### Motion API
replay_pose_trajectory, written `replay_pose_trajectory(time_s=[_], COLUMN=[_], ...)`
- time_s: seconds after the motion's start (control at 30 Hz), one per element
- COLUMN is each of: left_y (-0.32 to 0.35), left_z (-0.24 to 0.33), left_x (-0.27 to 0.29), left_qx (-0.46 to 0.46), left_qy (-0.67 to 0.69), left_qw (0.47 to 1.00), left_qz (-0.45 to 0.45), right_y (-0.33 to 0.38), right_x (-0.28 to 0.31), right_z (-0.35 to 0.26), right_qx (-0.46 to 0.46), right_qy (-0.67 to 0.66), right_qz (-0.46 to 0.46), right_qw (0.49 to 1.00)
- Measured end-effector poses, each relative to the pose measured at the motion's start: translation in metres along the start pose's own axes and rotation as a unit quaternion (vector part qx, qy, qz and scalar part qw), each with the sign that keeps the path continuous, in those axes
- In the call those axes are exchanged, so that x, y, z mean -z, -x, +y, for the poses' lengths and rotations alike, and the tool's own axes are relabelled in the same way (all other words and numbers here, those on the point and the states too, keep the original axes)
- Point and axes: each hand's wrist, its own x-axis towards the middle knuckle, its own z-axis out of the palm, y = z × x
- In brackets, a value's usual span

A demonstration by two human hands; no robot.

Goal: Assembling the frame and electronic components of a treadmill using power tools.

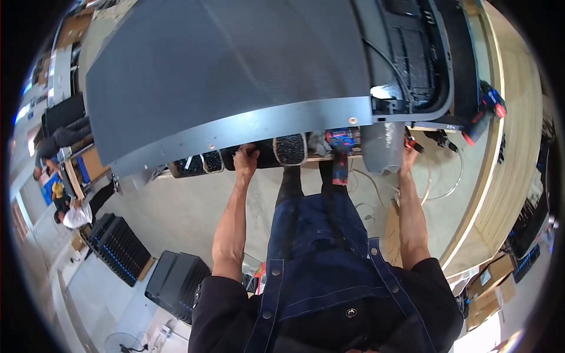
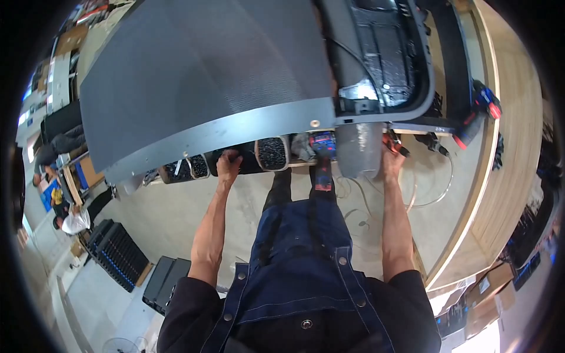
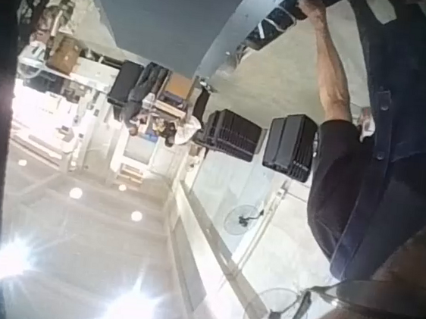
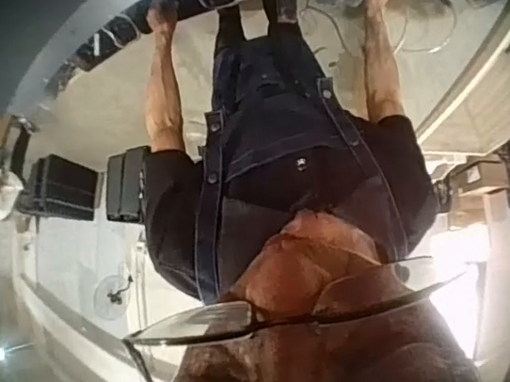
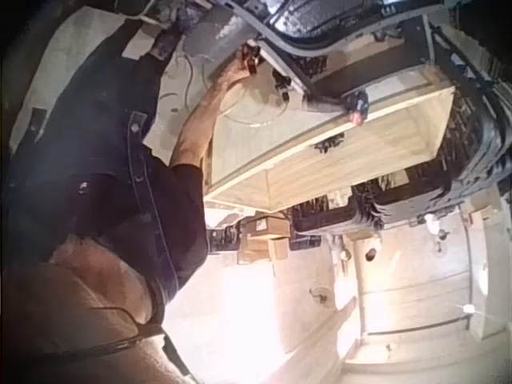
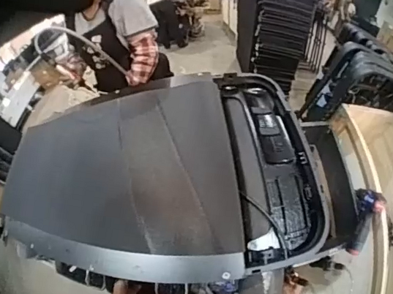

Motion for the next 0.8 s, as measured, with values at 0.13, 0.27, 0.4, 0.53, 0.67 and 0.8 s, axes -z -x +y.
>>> replay_pose_trajectory(time_s=[0.13,0.27,0.4,0.53,0.67,0.8], left_y=[-0.001,0.003,0.0,-0.014,0.001,0.017], left_z=[-0.077,-0.04,-0.054,-0.077,-0.023,0.01], left_x=[0.01,0.04,0.06,0.05,0.025,0.025], left_qx=[0.08,0.153,0.16,0.088,-0.017,-0.074], left_qy=[0.473,0.54,0.665,0.445,0.038,0.016], left_qw=[0.875,0.816,0.701,0.887,0.992,0.99], left_qz=[-0.067,-0.142,-0.203,-0.09,0.12,0.123], right_y=[0.009,0.073,0.167,0.247,0.296,0.31], right_x=[0.016,0.062,0.092,0.112,0.073,0.077], right_z=[-0.019,-0.084,-0.179,-0.235,-0.264,-0.243], right_qx=[0.041,0.05,0.013,0.065,0.073,0.051], right_qy=[-0.039,0.122,0.082,-0.146,-0.485,-0.54], right_qz=[-0.046,0.044,0.043,0.006,0.077,-0.024], right_qw=[0.997,0.99,0.996,0.987,0.868,0.84])
